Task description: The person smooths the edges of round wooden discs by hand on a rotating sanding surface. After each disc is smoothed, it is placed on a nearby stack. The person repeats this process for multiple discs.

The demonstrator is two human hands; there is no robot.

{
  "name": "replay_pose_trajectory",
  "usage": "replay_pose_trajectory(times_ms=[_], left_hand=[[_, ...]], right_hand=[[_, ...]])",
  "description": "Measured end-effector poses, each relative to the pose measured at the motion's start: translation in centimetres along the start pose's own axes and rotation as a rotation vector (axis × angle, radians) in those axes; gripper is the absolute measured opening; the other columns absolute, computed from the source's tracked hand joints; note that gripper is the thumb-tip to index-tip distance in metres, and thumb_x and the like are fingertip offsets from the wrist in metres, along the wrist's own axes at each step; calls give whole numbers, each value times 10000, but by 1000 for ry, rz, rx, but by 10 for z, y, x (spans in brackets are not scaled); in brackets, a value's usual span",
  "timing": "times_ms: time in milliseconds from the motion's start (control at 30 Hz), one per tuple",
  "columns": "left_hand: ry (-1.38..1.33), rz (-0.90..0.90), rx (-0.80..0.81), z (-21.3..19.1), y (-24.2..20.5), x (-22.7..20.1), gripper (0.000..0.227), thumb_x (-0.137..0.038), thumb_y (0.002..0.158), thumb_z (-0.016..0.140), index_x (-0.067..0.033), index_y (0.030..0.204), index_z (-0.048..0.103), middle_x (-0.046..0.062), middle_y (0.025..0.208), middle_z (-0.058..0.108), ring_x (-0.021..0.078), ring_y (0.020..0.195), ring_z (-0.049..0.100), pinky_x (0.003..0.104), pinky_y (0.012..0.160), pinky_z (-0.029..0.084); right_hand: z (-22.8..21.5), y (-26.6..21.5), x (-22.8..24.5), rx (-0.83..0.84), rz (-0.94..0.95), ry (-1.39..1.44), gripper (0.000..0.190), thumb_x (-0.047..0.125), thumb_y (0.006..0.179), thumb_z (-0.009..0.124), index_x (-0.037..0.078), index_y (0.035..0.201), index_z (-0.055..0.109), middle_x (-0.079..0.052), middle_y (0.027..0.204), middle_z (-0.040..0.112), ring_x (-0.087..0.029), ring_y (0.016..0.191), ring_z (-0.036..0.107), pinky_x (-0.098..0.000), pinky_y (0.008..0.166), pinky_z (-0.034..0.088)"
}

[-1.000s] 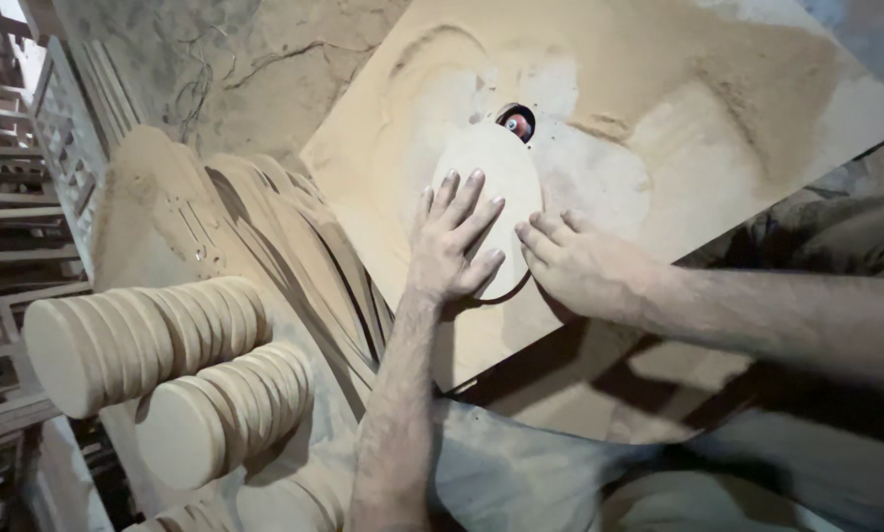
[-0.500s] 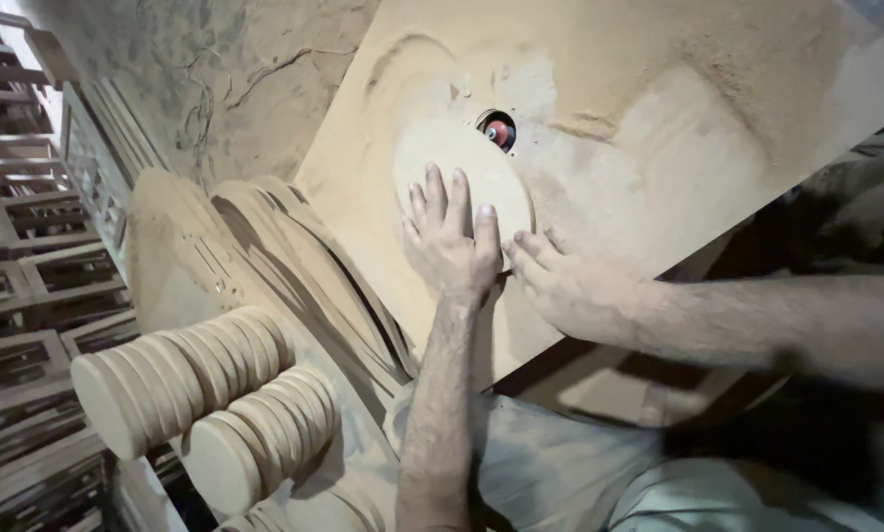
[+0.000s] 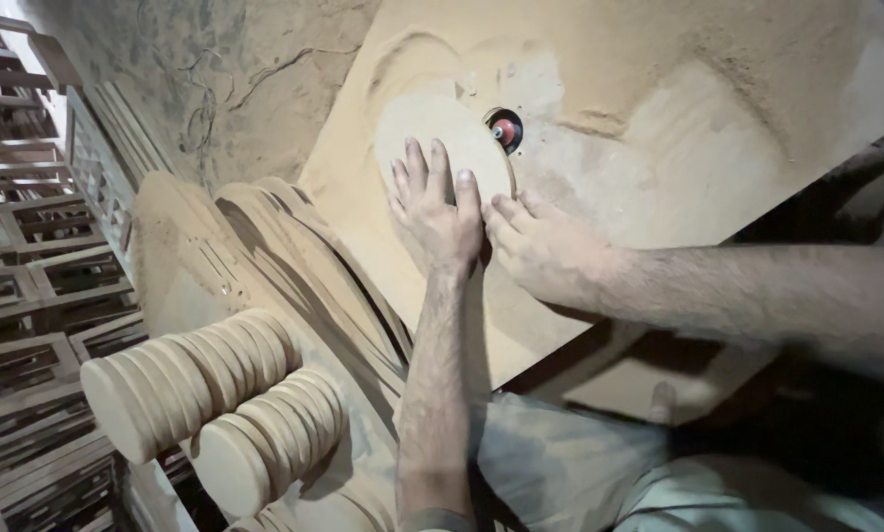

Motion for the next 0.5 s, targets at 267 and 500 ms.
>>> replay_pose_trajectory(times_ms=[267,500], left_hand=[[39,-67,20,4,-24,-12,580,-273,934,646,-134,1493,578,158,1660,390,447,1546,294,587,1256,145],[-136,290,380,-59,2,23,937,-575,769,790,-213,1575,479,269,1690,205,501,1550,214,592,1281,206]], right_hand=[[-3,-6,7,6,14,-8,561,229,816,533,-131,1240,613,-303,1372,566,-403,1288,542,-489,1069,410],[-9,-7,9,90,3,-42,570,210,843,493,-144,1286,544,-315,1458,518,-442,1371,497,-532,1106,375]])
Point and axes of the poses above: each hand's wrist, its own y-axis towards the middle knuckle, its own z-axis out of the palm, x = y × z, the point moved 1 cm from there along y, towards the middle knuckle
